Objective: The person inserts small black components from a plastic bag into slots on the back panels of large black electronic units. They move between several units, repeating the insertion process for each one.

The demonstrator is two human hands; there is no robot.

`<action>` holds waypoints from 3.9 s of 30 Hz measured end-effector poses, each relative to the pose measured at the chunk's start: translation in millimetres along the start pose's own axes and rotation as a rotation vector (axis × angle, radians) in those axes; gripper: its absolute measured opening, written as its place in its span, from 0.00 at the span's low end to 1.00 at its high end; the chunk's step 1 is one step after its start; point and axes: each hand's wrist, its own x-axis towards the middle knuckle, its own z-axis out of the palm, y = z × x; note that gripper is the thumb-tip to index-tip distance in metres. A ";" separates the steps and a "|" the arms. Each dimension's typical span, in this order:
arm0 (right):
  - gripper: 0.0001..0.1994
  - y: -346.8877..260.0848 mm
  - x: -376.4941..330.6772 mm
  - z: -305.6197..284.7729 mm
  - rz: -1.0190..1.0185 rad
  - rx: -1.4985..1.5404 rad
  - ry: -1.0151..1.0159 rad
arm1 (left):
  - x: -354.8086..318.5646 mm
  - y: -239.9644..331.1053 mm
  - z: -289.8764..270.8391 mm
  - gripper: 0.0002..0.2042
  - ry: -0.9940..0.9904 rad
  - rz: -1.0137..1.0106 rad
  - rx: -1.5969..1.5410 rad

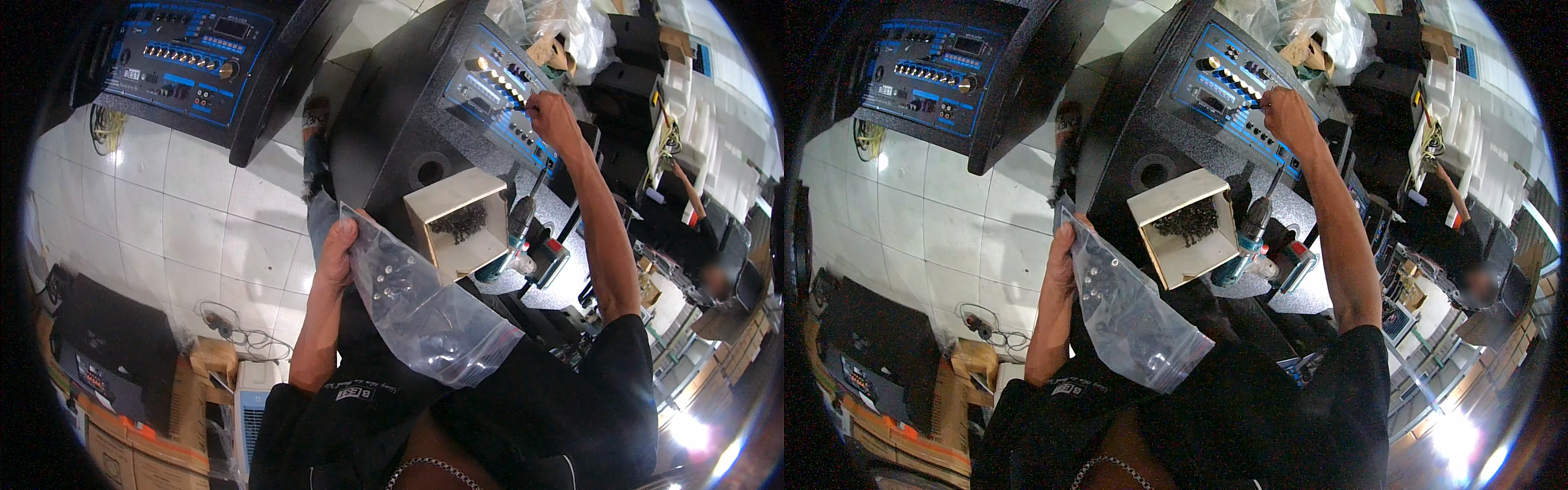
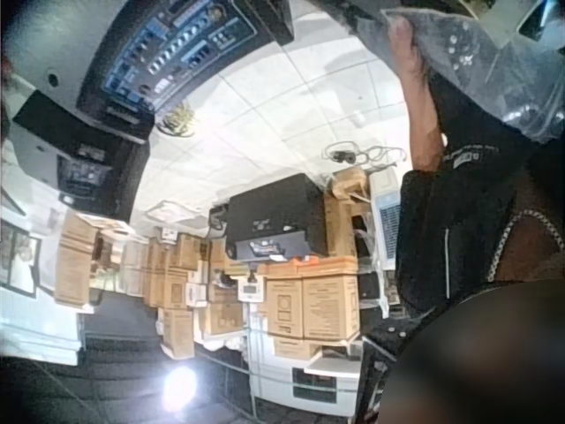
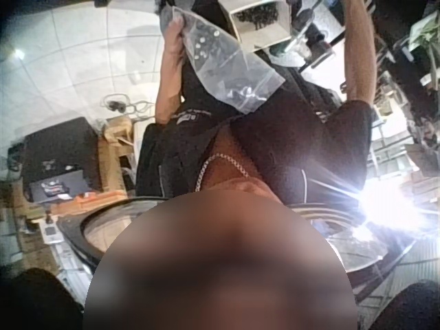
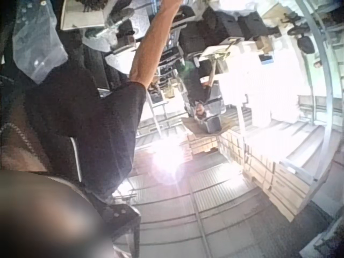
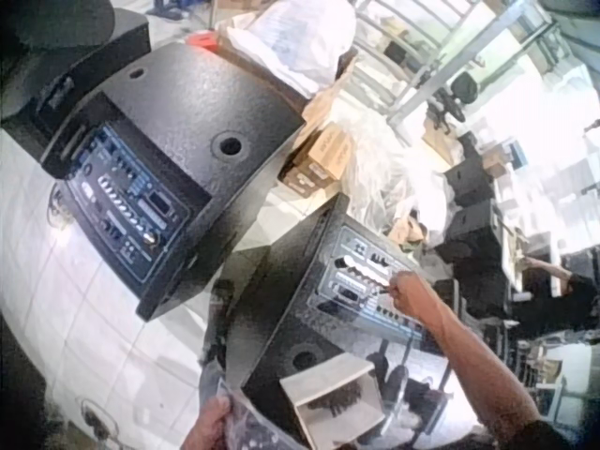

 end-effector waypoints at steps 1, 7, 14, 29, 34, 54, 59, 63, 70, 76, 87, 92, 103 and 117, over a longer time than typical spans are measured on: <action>0.05 -1.5 -0.6 -1.4 0.016 -0.002 -0.020 | -0.1 -0.3 1.2 0.20 0.016 0.006 0.008; 0.06 -5.4 1.3 -2.7 0.165 -0.016 -0.080 | 1.1 1.6 0.4 0.21 -0.001 0.001 0.042; 0.07 -4.5 -7.5 -1.8 0.125 0.141 0.063 | -0.4 1.1 0.2 0.22 0.029 0.002 0.064; 0.09 -4.5 -8.7 1.1 0.122 0.051 0.158 | 1.4 3.8 -0.4 0.21 -0.017 -0.013 0.010; 0.10 0.4 -11.2 3.1 0.128 0.105 0.163 | -0.5 -0.2 -2.9 0.20 -0.001 -0.019 0.003; 0.10 1.5 -3.0 0.8 0.047 0.036 0.133 | -2.7 -5.4 -9.3 0.23 0.020 -0.029 -0.048; 0.09 -12.7 2.1 -6.3 0.287 0.058 0.010 | -1.9 -4.7 -7.5 0.22 -0.001 -0.015 -0.067; 0.10 -1.3 -0.6 1.1 0.040 0.029 0.139 | -1.3 -4.0 -9.9 0.21 -0.041 -0.032 -0.112; 0.10 -5.7 -1.0 -3.4 0.150 0.104 0.072 | -1.4 -4.6 -9.7 0.21 -0.030 -0.041 -0.130; 0.11 -7.4 1.4 -6.7 0.174 0.129 0.027 | -3.3 -3.9 -9.1 0.22 0.004 -0.055 -0.115; 0.08 -3.9 2.1 -2.3 0.102 0.123 0.084 | -1.6 -2.3 -7.6 0.22 0.005 -0.053 -0.094; 0.07 0.5 5.0 -2.2 0.172 0.064 0.023 | -2.1 -3.3 -9.5 0.22 -0.001 -0.047 -0.108; 0.10 -1.8 7.7 -6.1 0.175 0.079 -0.059 | -3.5 -2.5 -6.8 0.22 0.036 -0.062 -0.108; 0.07 1.6 21.5 27.7 -0.208 -0.590 -0.288 | -3.5 -0.7 -6.4 0.23 0.057 -0.074 -0.063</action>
